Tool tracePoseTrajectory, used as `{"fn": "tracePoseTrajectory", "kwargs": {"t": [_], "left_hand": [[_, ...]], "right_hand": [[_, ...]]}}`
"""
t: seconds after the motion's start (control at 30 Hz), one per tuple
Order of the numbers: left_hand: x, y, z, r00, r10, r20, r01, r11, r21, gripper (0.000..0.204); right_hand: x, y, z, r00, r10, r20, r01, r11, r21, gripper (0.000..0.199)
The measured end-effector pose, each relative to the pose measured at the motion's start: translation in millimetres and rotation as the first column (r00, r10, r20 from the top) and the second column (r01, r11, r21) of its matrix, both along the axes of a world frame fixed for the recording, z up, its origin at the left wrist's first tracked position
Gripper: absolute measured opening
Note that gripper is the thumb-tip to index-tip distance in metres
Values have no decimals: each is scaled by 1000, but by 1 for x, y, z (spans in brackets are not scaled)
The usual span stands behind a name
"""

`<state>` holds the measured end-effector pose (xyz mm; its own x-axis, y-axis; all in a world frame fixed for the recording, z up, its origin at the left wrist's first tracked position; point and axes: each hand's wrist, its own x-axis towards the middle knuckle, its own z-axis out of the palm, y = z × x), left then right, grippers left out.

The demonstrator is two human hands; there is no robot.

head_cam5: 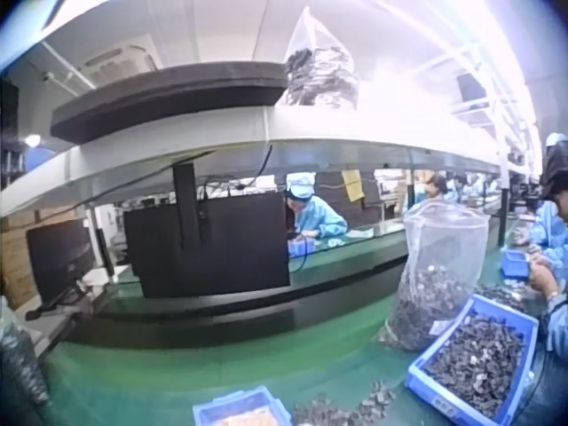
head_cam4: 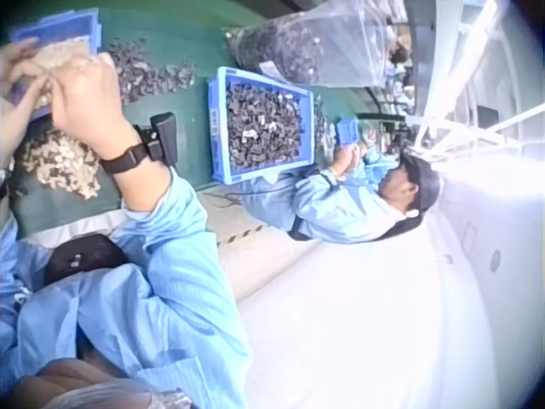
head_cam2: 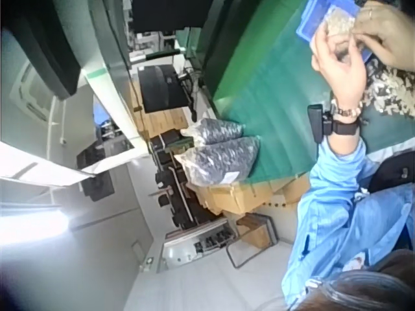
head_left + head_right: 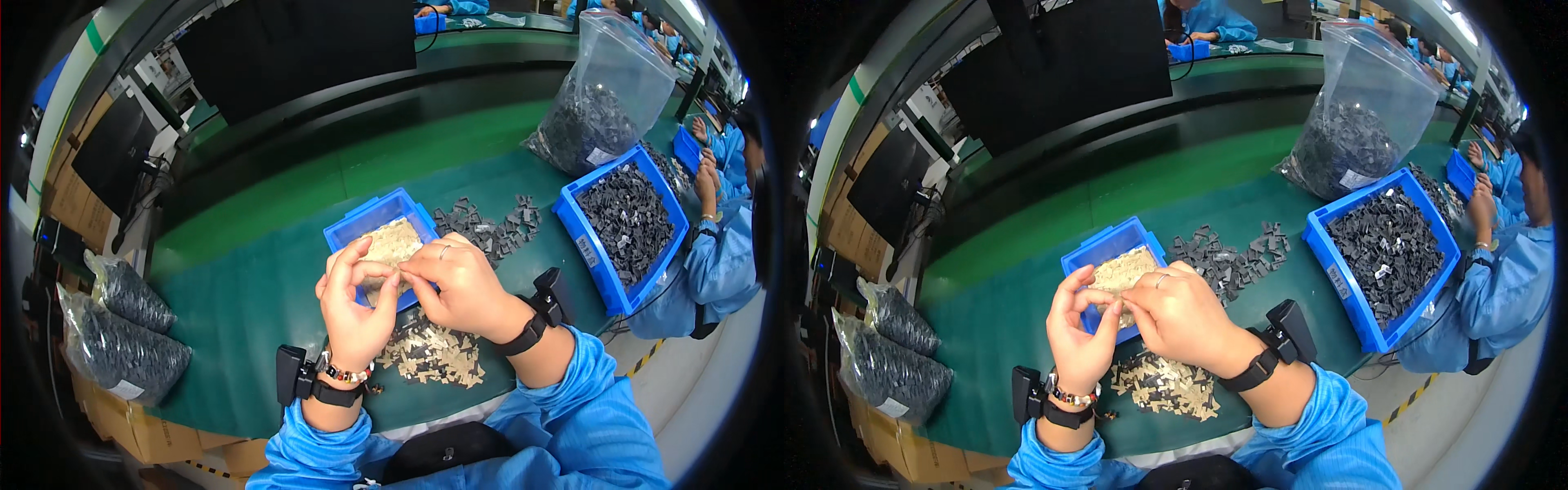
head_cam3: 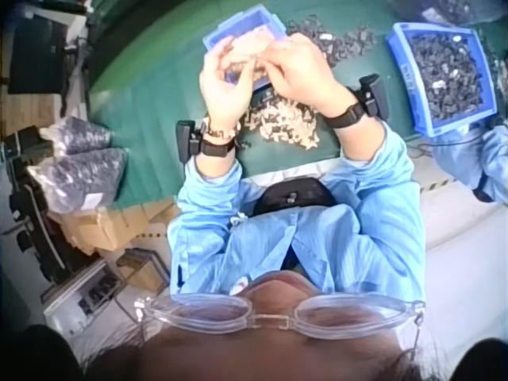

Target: Sorting small plastic or rubber industrial components from a tray into different containers on a production line.

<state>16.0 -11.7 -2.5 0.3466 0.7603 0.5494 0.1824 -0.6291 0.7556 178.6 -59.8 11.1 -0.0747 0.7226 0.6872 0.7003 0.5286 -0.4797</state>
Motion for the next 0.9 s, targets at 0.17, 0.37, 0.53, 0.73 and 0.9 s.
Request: {"fn": "tracePoseTrajectory", "kwargs": {"t": [0.17,0.37,0.53,0.73,0.9], "left_hand": [[3,-1,2,997,37,-67,-39,998,-39,49],[2,-1,4,993,54,-108,-48,997,57,48],[4,-2,6,992,71,-102,-69,997,23,46],[4,2,6,988,95,-125,-87,994,71,46],[1,3,4,989,114,-92,-111,993,42,44]], "right_hand": [[0,0,1,1000,-20,13,20,1000,-7,6],[-1,-1,0,999,-11,38,12,1000,-29,4],[-2,-1,-1,996,-47,81,48,999,-8,4],[-5,0,2,984,-113,139,109,993,37,4],[1,3,4,973,-210,93,202,976,86,6]]}}
